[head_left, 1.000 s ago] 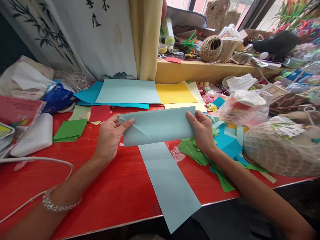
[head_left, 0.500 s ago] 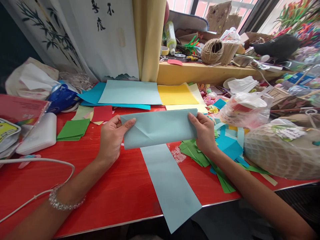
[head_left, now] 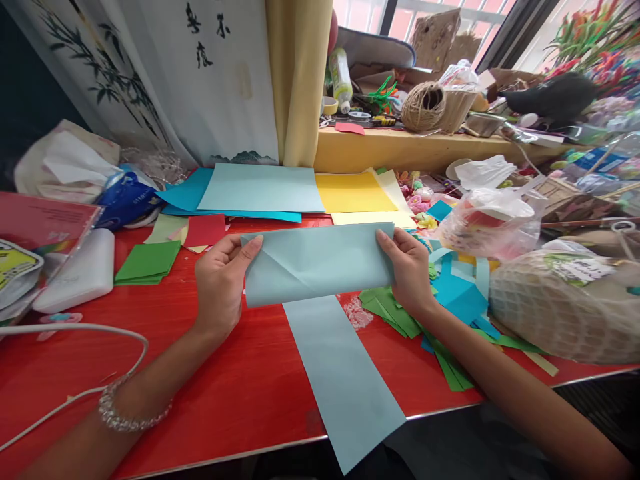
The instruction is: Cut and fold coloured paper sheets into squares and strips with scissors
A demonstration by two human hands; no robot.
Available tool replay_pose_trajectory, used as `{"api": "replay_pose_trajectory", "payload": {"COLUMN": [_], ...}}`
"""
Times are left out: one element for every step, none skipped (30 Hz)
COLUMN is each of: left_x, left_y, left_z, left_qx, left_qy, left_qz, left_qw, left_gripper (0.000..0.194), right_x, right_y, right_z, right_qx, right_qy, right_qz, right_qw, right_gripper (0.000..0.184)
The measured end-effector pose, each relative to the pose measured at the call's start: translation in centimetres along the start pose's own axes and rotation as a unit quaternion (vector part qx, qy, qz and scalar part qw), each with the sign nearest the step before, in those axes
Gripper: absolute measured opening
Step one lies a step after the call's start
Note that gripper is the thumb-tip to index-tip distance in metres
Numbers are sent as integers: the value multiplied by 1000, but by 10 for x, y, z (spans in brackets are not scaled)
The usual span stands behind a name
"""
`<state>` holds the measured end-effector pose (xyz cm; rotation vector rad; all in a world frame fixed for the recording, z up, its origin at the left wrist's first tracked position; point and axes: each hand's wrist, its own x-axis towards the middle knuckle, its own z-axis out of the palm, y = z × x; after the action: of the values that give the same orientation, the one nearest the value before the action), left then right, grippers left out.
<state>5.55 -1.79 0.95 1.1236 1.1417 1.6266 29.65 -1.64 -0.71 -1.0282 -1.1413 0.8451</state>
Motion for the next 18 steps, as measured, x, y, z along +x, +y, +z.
{"api": "replay_pose_trajectory", "payload": {"left_x": [0, -1, -1, -2, -2, -3, -4, -5, -6, -6, -7, -7, -7, -7, -7, -7, -7, -7], "left_y": [0, 0, 1, 2, 2, 3, 4, 5, 6, 6, 6, 6, 6, 6, 6, 7, 7, 7], "left_z": [0, 0, 0, 0, 1, 1, 2, 2, 2, 2, 3, 3, 3, 3, 3, 3, 3, 3], "left_qx": [-3, -7, -12, -16, -18, -19, -19, -18, -19, -20, -21, -21, -19, -16, -11, -6, -2, 2], "left_qy": [1, 2, 3, 3, 5, 7, 9, 10, 11, 11, 12, 12, 14, 15, 15, 15, 16, 15], "left_qz": [-1, -1, -1, -1, -1, 1, 5, 10, 15, 20, 26, 30, 35, 37, 38, 37, 35, 33], "left_qw": [1000, 1000, 1000, 1000, 1000, 1000, 1000, 1000, 1000, 1000, 999, 999, 999, 999, 999, 999, 999, 999], "left_gripper": [11, 12, 12, 12, 13, 14, 15, 15, 16, 16, 16, 16, 16, 15, 15, 15, 16, 17], "right_x": [0, 0, 0, -1, -1, -1, -1, -1, -1, -1, -1, -1, -1, -1, -1, -1, -1, -1], "right_y": [0, 0, 0, 0, 0, 0, 1, 1, 1, 1, 1, 2, 2, 2, 2, 2, 2, 2], "right_z": [0, 0, 0, 0, 0, 0, 0, 1, 1, 1, 1, 1, 1, 1, 1, 1, 0, 0], "right_qx": [3, 5, 4, 2, 0, 1, 3, 9, 16, 23, 29, 32, 34, 34, 32, 28, 22, 14], "right_qy": [1, 2, 2, 2, 1, 0, -2, -4, -5, -6, -5, -4, -1, 1, 3, 4, 5, 5], "right_qz": [0, 1, 2, 3, 4, 5, 6, 6, 7, 7, 9, 10, 12, 13, 13, 13, 11, 10], "right_qw": [1000, 1000, 1000, 1000, 1000, 1000, 1000, 1000, 1000, 1000, 1000, 999, 999, 999, 999, 1000, 1000, 1000], "right_gripper": [18, 18, 18, 18, 18, 18, 18, 17, 17, 17, 16, 16, 16, 16, 16, 17, 17, 18]}}
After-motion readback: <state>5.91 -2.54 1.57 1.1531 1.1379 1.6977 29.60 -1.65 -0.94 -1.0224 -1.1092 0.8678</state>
